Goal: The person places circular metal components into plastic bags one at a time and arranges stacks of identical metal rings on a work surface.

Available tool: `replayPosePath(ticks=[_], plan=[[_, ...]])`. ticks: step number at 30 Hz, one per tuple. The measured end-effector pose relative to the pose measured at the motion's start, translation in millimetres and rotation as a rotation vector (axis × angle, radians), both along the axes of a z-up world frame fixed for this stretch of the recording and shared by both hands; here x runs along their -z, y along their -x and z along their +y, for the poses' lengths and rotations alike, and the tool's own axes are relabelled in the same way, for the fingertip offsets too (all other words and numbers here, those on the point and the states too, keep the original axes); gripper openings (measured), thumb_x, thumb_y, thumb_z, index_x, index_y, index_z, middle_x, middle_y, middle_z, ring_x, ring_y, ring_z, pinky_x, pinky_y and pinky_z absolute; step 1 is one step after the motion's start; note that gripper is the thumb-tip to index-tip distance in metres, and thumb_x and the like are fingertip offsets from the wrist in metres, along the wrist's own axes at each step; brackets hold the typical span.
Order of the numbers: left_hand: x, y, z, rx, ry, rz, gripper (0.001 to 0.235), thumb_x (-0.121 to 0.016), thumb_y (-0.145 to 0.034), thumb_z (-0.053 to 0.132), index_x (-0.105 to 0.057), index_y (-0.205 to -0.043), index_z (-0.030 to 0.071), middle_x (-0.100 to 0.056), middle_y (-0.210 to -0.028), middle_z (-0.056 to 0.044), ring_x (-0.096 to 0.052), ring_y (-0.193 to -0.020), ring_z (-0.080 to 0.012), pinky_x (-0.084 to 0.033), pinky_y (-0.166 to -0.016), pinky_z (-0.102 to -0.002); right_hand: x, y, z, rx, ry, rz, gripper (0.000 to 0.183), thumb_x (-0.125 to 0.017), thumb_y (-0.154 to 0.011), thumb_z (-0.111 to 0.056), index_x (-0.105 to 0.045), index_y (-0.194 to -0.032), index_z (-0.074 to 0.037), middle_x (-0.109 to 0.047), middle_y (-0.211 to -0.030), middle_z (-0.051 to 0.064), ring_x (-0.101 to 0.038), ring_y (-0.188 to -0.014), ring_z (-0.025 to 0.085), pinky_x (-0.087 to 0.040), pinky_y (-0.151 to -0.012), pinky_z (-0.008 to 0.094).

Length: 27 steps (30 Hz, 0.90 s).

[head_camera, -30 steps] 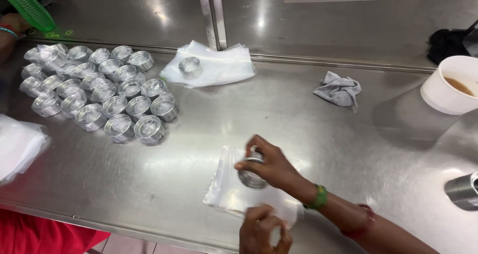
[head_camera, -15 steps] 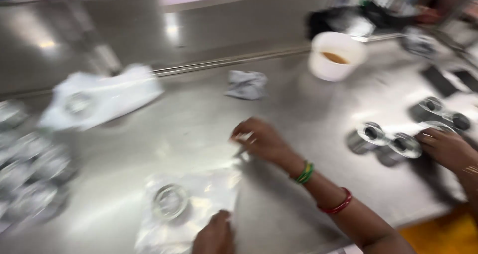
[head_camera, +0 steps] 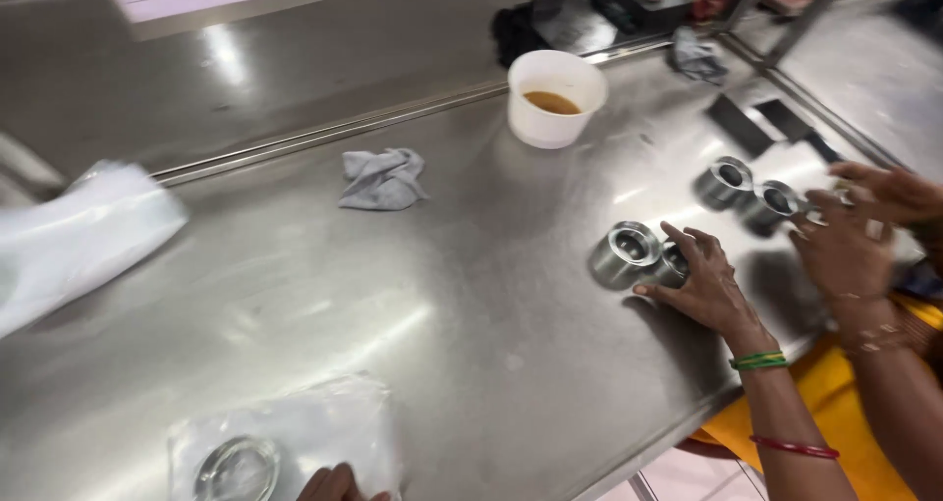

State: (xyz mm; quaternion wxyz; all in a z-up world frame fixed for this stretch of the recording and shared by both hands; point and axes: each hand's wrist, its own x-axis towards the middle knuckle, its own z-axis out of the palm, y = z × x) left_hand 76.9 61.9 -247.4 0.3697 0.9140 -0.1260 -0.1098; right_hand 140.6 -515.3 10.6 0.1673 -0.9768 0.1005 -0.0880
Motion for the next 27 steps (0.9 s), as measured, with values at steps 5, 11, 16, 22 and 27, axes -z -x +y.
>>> replayPosePath(ticks=[5, 11, 16, 22, 27], plan=[[-192.7, 6.3, -24.7, -0.267, 0.089, 0.259, 0.041, -0.089, -0.081, 0.038, -0.064, -0.092, 0.007, -0.056, -0.056, -0.004, -0.059, -0.051, -0.0137, -0.048, -0.051, -0.030, 4.8, -35.0, 80.1, -0.148, 0.022, -0.030, 0.093, -0.079, -0.068, -0.059, -0.049, -0.150, -0.028, -0.046, -0.149, 0.019, -0.047, -0.132, 0.042, -0.043, -0.108, 0.059], [-269.0, 11.5, -49.0, -0.505, 0.409, 0.484, 0.021, -0.069, -0.094, 0.028, -0.073, -0.100, 0.008, -0.062, -0.057, -0.003, -0.060, -0.049, -0.0102, -0.049, -0.048, -0.029, -2.2, -24.7, 198.7, -0.402, 0.028, -0.060, 0.089, -0.080, -0.077, -0.054, -0.047, -0.152, -0.020, -0.051, -0.139, 0.019, -0.050, -0.123, 0.039, -0.042, -0.106, 0.057], [-259.9, 15.5, -48.2, -0.450, 0.329, 0.365, 0.020, -0.063, -0.097, 0.027, -0.073, -0.104, 0.011, -0.071, -0.059, -0.004, -0.066, -0.049, -0.0120, -0.051, -0.047, -0.030, -13.7, 18.5, 270.2, -0.349, -0.326, 0.123, 0.081, -0.083, -0.066, -0.056, -0.059, -0.138, -0.027, -0.068, -0.123, 0.010, -0.061, -0.118, 0.029, -0.058, -0.098, 0.045], [-275.9, 20.9, -38.5, -0.317, 0.253, 0.244, 0.019, -0.056, -0.102, 0.027, -0.063, -0.098, 0.009, -0.070, -0.062, -0.007, -0.071, -0.053, -0.0172, -0.050, -0.050, -0.034, -34.7, 27.1, 343.7, -0.461, -0.871, 0.673, 0.107, -0.085, -0.050, -0.056, -0.044, -0.143, -0.028, -0.073, -0.118, 0.016, -0.072, -0.109, 0.033, -0.057, -0.094, 0.052], [-274.8, 30.0, -23.1, -0.231, 0.170, -0.198, 0.019, -0.052, -0.103, 0.022, -0.053, -0.090, 0.009, -0.061, -0.057, -0.009, -0.060, -0.046, -0.0232, -0.043, -0.044, -0.040, -24.8, 22.5, 357.4, -0.381, -0.525, 0.796, 0.086, -0.067, -0.086, -0.067, -0.039, -0.153, -0.019, -0.078, -0.108, 0.023, -0.079, -0.087, 0.038, -0.058, -0.071, 0.046]])
